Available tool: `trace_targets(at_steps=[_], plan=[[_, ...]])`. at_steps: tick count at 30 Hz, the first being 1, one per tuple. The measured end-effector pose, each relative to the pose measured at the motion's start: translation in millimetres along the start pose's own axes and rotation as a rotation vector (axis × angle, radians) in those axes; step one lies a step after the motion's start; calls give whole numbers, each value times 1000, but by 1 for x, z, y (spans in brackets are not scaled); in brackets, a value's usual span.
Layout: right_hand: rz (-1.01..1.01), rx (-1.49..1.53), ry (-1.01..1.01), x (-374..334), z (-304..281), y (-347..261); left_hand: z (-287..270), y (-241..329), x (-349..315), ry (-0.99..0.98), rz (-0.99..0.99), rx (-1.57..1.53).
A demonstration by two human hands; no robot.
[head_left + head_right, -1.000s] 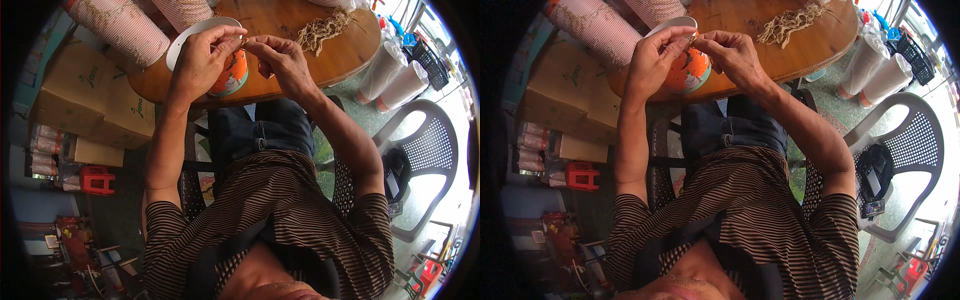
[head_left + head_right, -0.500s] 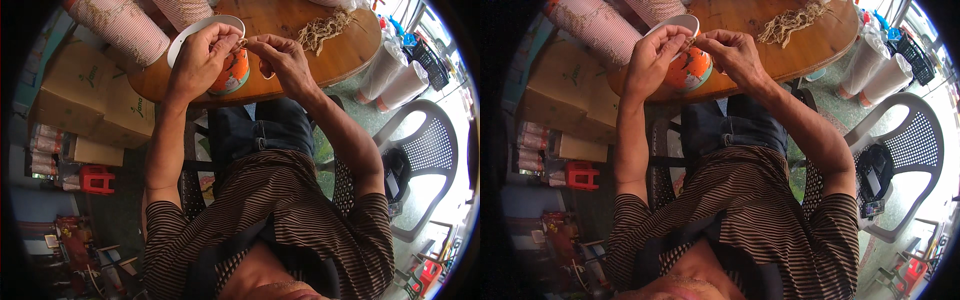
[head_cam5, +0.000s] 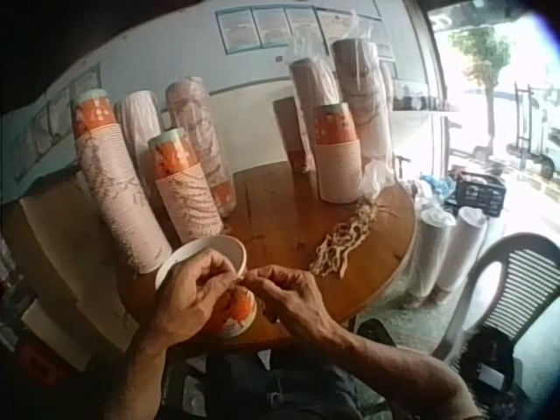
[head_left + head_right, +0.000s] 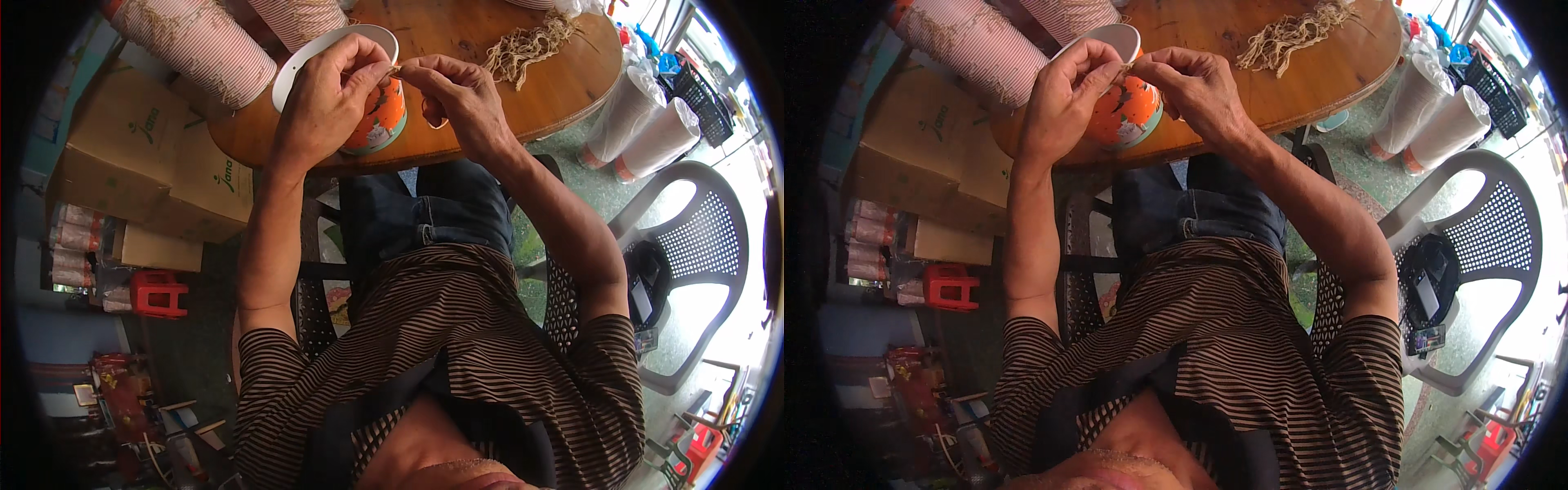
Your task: Tying string or straw handles onto paper buckets.
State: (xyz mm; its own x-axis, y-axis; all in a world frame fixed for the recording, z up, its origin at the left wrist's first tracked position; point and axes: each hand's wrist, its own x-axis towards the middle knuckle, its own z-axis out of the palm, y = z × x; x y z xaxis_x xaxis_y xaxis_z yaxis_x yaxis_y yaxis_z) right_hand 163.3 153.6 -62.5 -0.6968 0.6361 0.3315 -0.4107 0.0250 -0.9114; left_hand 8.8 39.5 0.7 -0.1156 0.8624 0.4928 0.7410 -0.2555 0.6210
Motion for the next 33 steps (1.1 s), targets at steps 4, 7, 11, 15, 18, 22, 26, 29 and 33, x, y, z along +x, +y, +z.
trace_targets(at_steps=[4,7,11,15,18,22,26,29,33], plan=[[-4,-11,21,-1,0,0,1,4,-1,-11,6,16],[-3,9,26,-1,0,0,2,8,-2,-30,23,44],[-26,72,14,-1,0,-1,3,3,-2,19,30,43],[-5,118,13,0,-4,-1,3,-1,-2,57,21,-15],[20,129,-4,0,-3,-2,2,1,-3,46,0,-24],[-1,38,18,-2,2,-4,3,6,-4,46,-1,-22],[-15,-62,0,-1,1,0,4,8,-5,50,4,15],[1,0,-3,0,1,1,3,9,-4,39,17,51],[72,199,-18,-1,1,2,0,8,-3,-8,5,28]])
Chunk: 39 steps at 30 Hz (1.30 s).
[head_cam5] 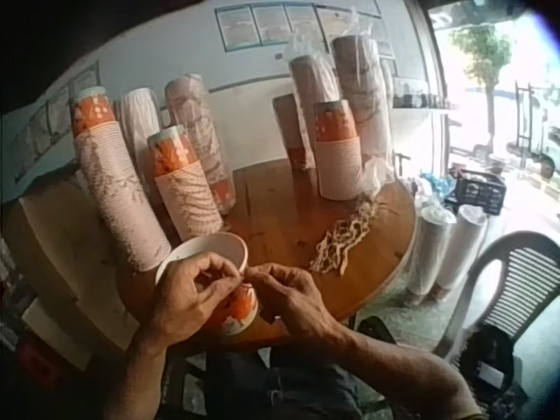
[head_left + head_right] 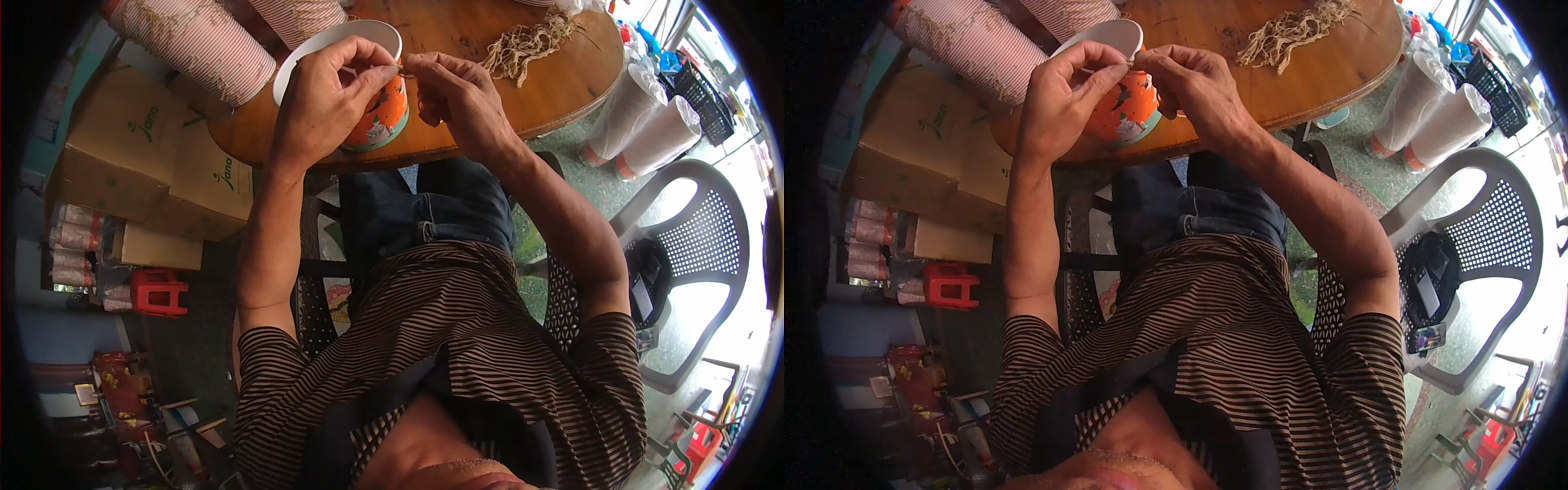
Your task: Tying string or straw handles onto paper buckets.
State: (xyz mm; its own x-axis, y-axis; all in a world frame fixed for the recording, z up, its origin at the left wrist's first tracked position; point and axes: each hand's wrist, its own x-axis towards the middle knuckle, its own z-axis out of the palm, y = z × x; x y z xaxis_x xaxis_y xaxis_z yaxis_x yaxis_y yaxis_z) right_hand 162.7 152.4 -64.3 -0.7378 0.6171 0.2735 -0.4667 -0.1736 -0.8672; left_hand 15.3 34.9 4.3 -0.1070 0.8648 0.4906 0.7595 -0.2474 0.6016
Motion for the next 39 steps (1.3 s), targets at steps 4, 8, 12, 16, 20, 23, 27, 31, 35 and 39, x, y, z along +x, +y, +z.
trace_targets(at_steps=[4,8,12,16,20,23,27,31,35,39], plan=[[49,46,6,-1,3,-3,0,-11,2,-17,-3,-131],[60,75,-16,0,2,0,-1,-11,2,-17,-20,-233],[39,122,-71,3,-4,2,-4,-7,2,-43,-38,-284],[35,149,-69,1,-3,-1,-3,-9,2,-57,-43,-309],[8,-9,-57,-1,2,-2,-3,-10,2,-57,-43,-285],[-11,-41,-53,0,-1,-2,-3,-12,2,-72,-38,-276],[-44,-61,-49,0,-1,-2,-4,-13,2,-81,-29,-264],[-53,-105,-46,1,-3,-1,-3,-9,1,-65,-42,-232],[-124,-140,-31,2,-4,3,-2,-7,0,-68,-13,-216],[-114,-101,-30,2,-4,2,-3,-9,0,-55,-36,-219]])
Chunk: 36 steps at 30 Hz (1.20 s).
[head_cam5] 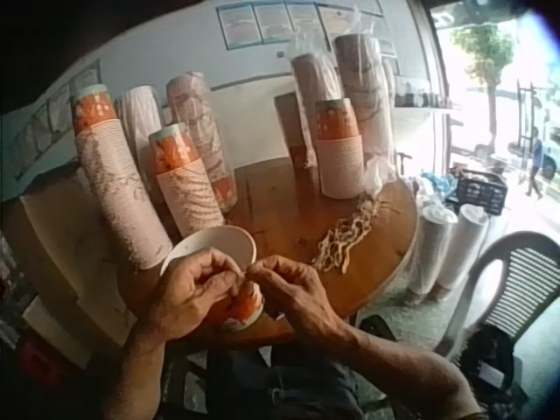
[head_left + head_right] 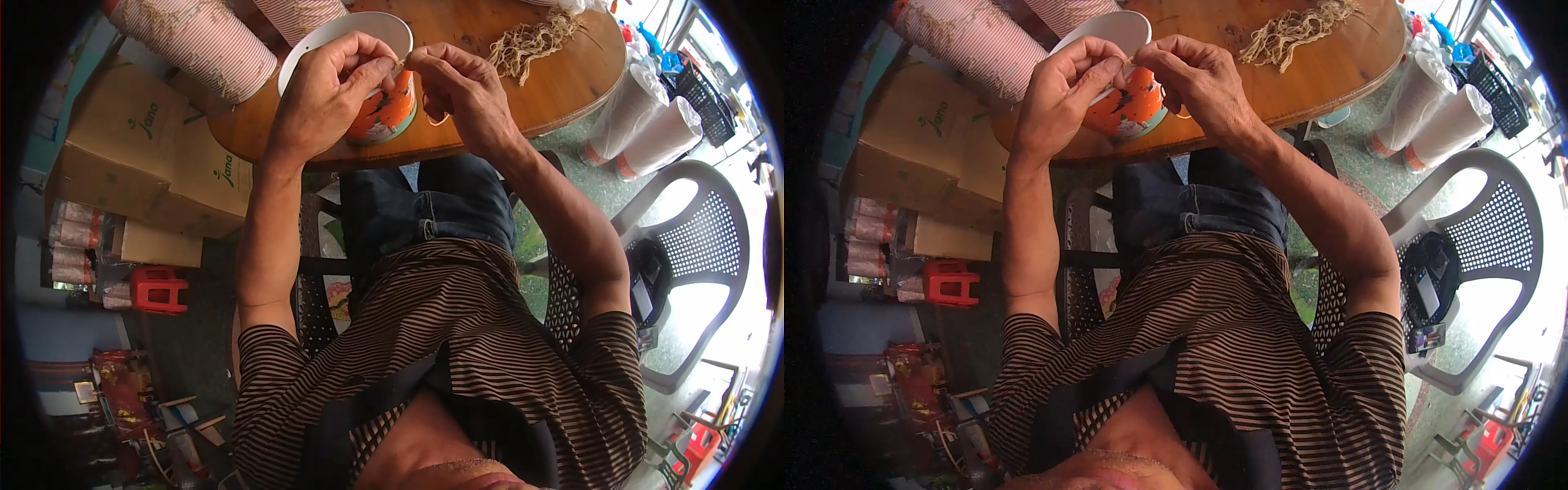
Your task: Tying string or straw handles onto paper buckets.
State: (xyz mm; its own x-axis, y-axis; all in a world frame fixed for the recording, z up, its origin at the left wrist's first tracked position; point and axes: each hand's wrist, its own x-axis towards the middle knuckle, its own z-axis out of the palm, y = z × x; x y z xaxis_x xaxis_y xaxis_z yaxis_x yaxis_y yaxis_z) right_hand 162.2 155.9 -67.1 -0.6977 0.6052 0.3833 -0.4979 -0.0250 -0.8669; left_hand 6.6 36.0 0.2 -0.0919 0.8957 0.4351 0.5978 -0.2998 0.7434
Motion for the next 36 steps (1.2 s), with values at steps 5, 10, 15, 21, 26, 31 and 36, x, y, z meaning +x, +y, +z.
trace_targets(at_steps=[5,10,15,21,26,31,36], plan=[[26,30,3,1,-2,1,-1,-4,0,13,-8,-26],[38,55,1,0,-1,-1,-1,-4,0,19,-3,-20],[26,-34,-24,-1,1,-5,2,3,-1,24,0,-27],[7,-92,-18,1,-1,-1,3,5,-1,14,-9,-32],[34,-7,-28,0,-2,-1,2,4,-1,19,-18,-34],[-1,-6,-72,0,0,0,3,4,-2,32,-35,-64],[-38,-105,-89,-2,6,-4,4,1,-3,42,7,16]])
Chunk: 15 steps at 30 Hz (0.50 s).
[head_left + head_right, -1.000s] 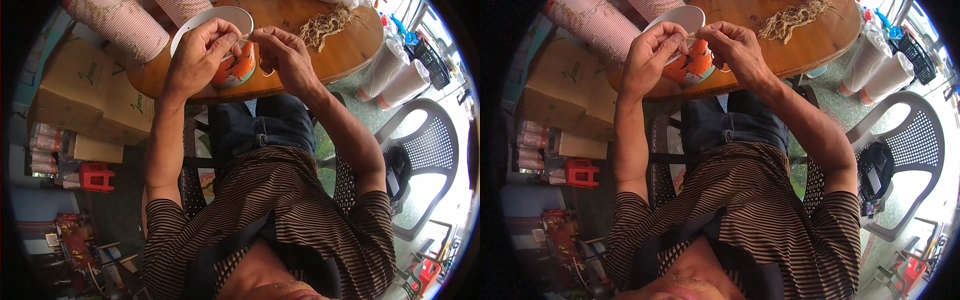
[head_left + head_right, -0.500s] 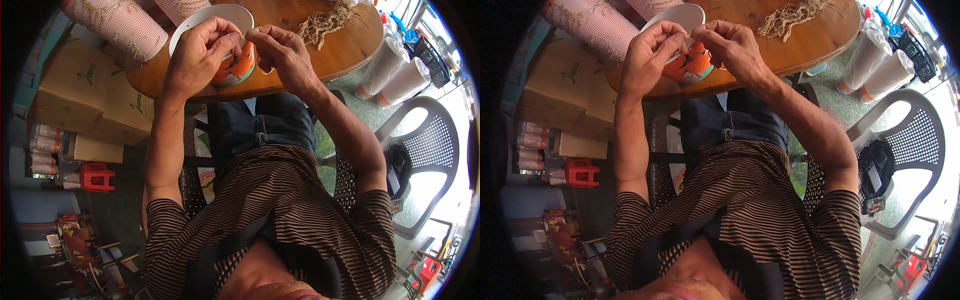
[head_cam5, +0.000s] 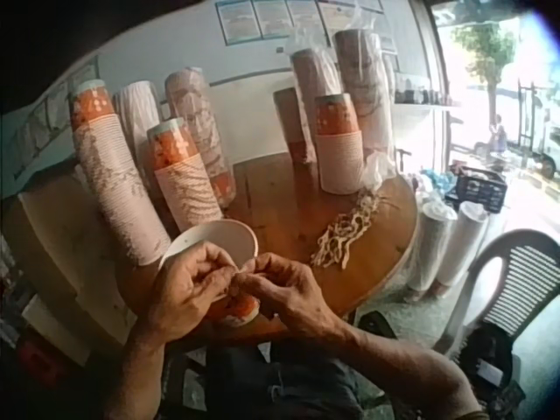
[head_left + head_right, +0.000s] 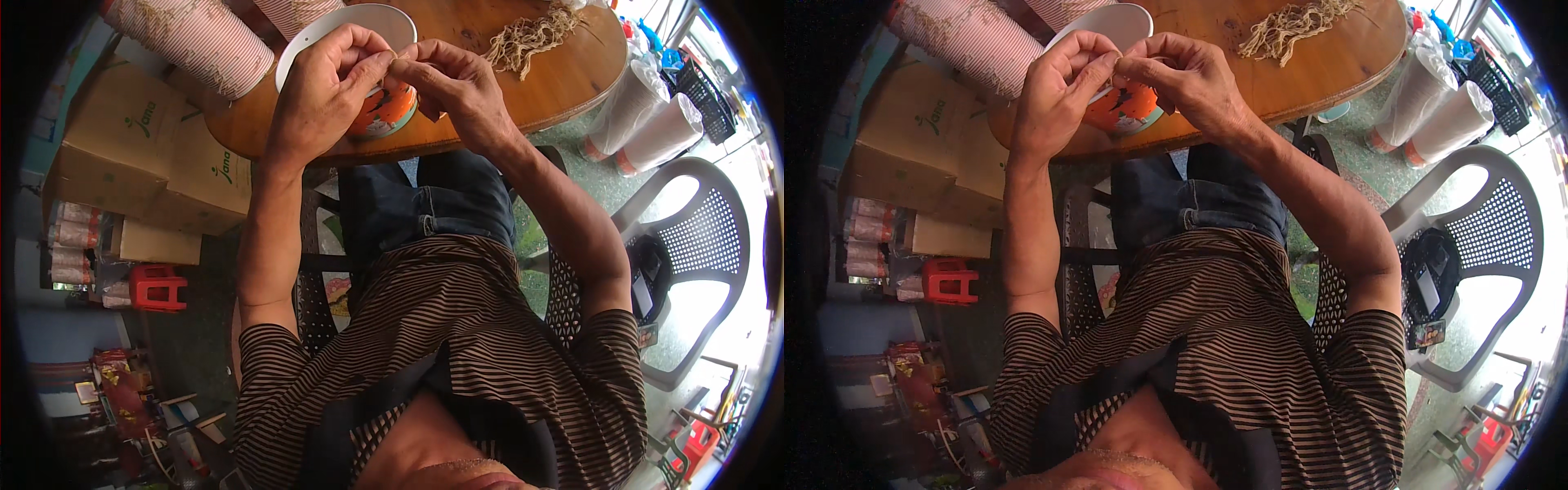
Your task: Tying string or straw handles onto paper buckets.
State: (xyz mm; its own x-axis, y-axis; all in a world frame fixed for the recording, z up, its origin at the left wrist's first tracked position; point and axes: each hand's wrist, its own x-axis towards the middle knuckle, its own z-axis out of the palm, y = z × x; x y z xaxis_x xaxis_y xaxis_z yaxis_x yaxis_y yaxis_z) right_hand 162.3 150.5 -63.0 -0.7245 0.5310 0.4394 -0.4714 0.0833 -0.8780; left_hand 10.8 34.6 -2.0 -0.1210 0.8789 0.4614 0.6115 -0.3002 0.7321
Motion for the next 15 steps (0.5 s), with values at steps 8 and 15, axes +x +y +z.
trace_targets(at_steps=[8,15], plan=[[-22,31,-14,1,-2,1,-1,1,-2,-26,16,-14],[-18,21,30,-1,-2,3,-1,4,-5,-27,27,-73]])
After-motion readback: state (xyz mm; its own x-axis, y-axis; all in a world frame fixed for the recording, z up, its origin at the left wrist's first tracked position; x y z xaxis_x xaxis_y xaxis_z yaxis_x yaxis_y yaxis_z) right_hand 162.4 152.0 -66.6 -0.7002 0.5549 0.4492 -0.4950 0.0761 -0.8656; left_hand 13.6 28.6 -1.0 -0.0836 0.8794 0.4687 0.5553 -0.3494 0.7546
